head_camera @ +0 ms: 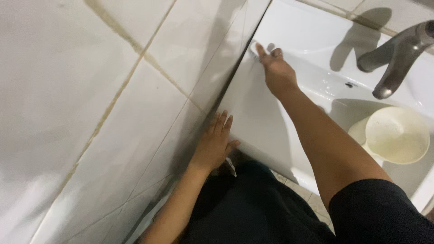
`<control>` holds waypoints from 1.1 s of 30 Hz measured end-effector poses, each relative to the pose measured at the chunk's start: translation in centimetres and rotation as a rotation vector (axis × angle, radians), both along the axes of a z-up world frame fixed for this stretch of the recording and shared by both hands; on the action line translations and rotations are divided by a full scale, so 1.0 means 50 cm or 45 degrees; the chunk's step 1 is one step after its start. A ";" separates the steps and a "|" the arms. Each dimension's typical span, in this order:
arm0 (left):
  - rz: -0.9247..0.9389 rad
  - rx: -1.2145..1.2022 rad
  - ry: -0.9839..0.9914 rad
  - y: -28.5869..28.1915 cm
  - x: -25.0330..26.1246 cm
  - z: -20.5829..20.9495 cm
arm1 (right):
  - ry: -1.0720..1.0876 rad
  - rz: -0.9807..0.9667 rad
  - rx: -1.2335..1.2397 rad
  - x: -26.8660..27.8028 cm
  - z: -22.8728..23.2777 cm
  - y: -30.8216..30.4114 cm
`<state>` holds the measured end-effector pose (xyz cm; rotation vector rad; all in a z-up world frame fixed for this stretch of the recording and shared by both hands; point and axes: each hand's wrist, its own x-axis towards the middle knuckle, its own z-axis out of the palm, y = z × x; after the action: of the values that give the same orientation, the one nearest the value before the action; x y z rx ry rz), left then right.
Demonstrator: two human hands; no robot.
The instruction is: The person cleans a sink and a shelf by hand using a cloth and a brush. The person wipes the top shelf, the basin, and the surrounding tiled surfaces, then rinses a brush and the basin under a faucet.
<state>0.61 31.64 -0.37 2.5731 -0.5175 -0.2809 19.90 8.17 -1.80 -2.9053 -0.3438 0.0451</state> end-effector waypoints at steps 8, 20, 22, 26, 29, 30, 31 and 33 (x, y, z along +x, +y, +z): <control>0.043 -0.005 0.056 -0.021 0.019 0.006 | 0.169 -0.076 0.138 -0.040 -0.005 0.013; 0.041 -0.008 0.029 -0.028 0.024 -0.006 | 1.226 -0.426 0.731 -0.264 -0.069 0.048; 0.033 -0.022 -0.059 -0.030 0.022 -0.010 | 1.207 -0.408 0.725 -0.267 -0.089 0.056; 0.059 0.040 0.033 -0.034 0.022 -0.012 | 0.812 -0.131 0.550 -0.271 -0.200 0.058; 0.049 0.001 -0.014 -0.036 0.026 -0.018 | 0.392 -0.007 0.499 -0.241 -0.284 0.057; 0.053 -0.013 0.012 -0.039 0.026 -0.022 | 0.397 -0.008 0.498 -0.234 -0.291 0.052; 0.053 -0.014 0.018 -0.041 0.026 -0.025 | 0.451 -0.077 0.490 -0.222 -0.288 0.048; 0.017 0.045 0.006 -0.045 0.029 -0.031 | 0.504 -0.141 0.482 -0.192 -0.263 0.045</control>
<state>2.08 29.38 -1.95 2.6084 -0.4973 -0.2940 10.30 10.42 -14.95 -2.4601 -0.1056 0.4749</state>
